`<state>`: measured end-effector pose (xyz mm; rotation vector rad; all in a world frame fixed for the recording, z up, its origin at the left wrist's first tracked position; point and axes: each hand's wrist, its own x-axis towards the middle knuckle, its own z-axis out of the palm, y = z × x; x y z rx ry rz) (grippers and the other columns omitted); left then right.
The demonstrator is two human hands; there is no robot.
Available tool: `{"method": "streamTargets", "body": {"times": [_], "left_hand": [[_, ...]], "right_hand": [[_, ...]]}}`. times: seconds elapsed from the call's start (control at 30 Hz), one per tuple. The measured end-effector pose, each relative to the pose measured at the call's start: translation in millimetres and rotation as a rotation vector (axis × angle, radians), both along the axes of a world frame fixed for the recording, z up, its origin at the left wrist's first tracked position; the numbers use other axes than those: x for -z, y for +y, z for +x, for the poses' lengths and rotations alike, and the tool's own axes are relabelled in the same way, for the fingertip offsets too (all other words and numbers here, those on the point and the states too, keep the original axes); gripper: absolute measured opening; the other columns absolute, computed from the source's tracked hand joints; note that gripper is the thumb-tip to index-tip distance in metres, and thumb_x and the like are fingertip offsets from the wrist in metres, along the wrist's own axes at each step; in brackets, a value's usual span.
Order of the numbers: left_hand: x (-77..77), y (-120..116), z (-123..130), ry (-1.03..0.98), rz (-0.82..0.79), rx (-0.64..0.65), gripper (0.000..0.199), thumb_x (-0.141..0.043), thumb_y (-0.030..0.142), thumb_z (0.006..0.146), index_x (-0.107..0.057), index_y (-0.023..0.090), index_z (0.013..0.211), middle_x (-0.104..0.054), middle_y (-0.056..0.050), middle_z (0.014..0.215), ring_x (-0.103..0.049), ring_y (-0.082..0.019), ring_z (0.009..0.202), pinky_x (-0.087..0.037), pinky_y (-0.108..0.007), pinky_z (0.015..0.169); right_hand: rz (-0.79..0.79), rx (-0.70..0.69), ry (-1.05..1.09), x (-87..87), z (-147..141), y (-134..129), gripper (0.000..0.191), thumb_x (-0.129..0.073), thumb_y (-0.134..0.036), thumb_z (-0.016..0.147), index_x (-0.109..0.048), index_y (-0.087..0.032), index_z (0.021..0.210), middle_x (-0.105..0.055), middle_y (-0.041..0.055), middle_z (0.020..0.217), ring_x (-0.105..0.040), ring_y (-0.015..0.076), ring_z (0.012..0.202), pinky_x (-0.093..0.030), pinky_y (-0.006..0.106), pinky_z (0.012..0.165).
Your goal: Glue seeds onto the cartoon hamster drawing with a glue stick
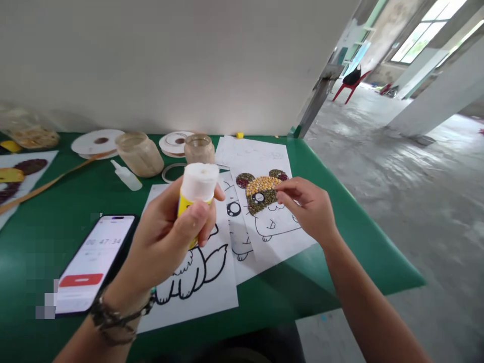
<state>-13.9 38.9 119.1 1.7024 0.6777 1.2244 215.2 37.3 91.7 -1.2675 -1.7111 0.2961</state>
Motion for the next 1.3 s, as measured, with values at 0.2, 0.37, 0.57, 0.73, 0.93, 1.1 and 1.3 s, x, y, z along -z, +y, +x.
{"method": "streamTargets", "body": {"times": [0.2,0.37,0.57,0.73,0.93,1.1,1.3], "left_hand": [[44.4,-11,15,0.209,-0.296,0.264,0.025,-0.038,0.043,0.086,-0.048,0.02,0.082,-0.041,0.006,0.05,-0.037,-0.008,0.039,-0.032,-0.019,0.036],[78.0,-20,38,0.514,-0.129,0.408,0.02,-0.037,0.036,0.085,-0.046,0.019,0.08,-0.051,0.002,0.06,-0.048,-0.012,0.052,-0.04,-0.024,0.049],[101.9,-17,50,0.598,0.134,0.412,0.043,-0.025,0.052,0.087,-0.05,0.017,0.09,-0.06,-0.006,0.076,-0.054,-0.018,0.067,-0.043,-0.028,0.059],[108.7,-18,50,0.655,0.242,0.504,0.05,-0.021,0.057,0.086,-0.052,0.016,0.087,-0.062,-0.005,0.077,-0.053,-0.018,0.065,-0.041,-0.029,0.06],[112.4,-18,50,0.665,0.286,0.514,0.044,-0.027,0.054,0.086,-0.05,0.017,0.087,-0.061,-0.003,0.074,-0.053,-0.017,0.063,-0.038,-0.028,0.059],[112.8,-17,49,0.651,0.294,0.508,0.042,-0.028,0.054,0.086,-0.049,0.017,0.086,-0.062,-0.002,0.075,-0.054,-0.016,0.063,-0.038,-0.028,0.058],[111.3,-16,49,0.667,0.296,0.515,0.043,-0.026,0.053,0.087,-0.049,0.017,0.085,-0.062,-0.003,0.076,-0.054,-0.016,0.064,-0.039,-0.028,0.059]], "right_hand": [[-0.23,0.105,-0.129,71.6,38,10,0.011,-0.052,-0.015,0.074,-0.063,-0.015,0.074,-0.062,0.0038,0.071,-0.057,0.0114,0.062,-0.049,0.027,0.06],[-0.236,0.111,-0.207,84.6,33,18,0.013,-0.05,-0.015,0.075,-0.063,-0.018,0.073,-0.06,0.0027,0.069,-0.055,0.0114,0.061,-0.047,0.026,0.059],[-0.251,0.142,-0.293,88.3,25,21,0.011,-0.054,-0.015,0.076,-0.064,-0.018,0.073,-0.06,0.0021,0.071,-0.053,0.0115,0.061,-0.043,0.025,0.058],[-0.233,0.15,-0.283,91.8,25,21,0.01,-0.054,-0.017,0.076,-0.064,-0.017,0.072,-0.06,0.0019,0.07,-0.052,0.0103,0.059,-0.042,0.024,0.057],[-0.232,0.184,-0.279,91.3,23,22,0.01,-0.056,-0.016,0.074,-0.061,-0.018,0.067,-0.06,0.0006,0.066,-0.05,0.0101,0.058,-0.041,0.025,0.057],[-0.223,0.17,-0.31,92.2,23,23,0.009,-0.055,-0.016,0.074,-0.06,-0.018,0.067,-0.057,0.0001,0.065,-0.049,0.0102,0.057,-0.04,0.024,0.056],[-0.188,0.16,-0.364,93.9,23,24,0.012,-0.05,-0.016,0.079,-0.06,-0.018,0.074,-0.057,0.0017,0.069,-0.049,0.0112,0.058,-0.04,0.026,0.057]]}}
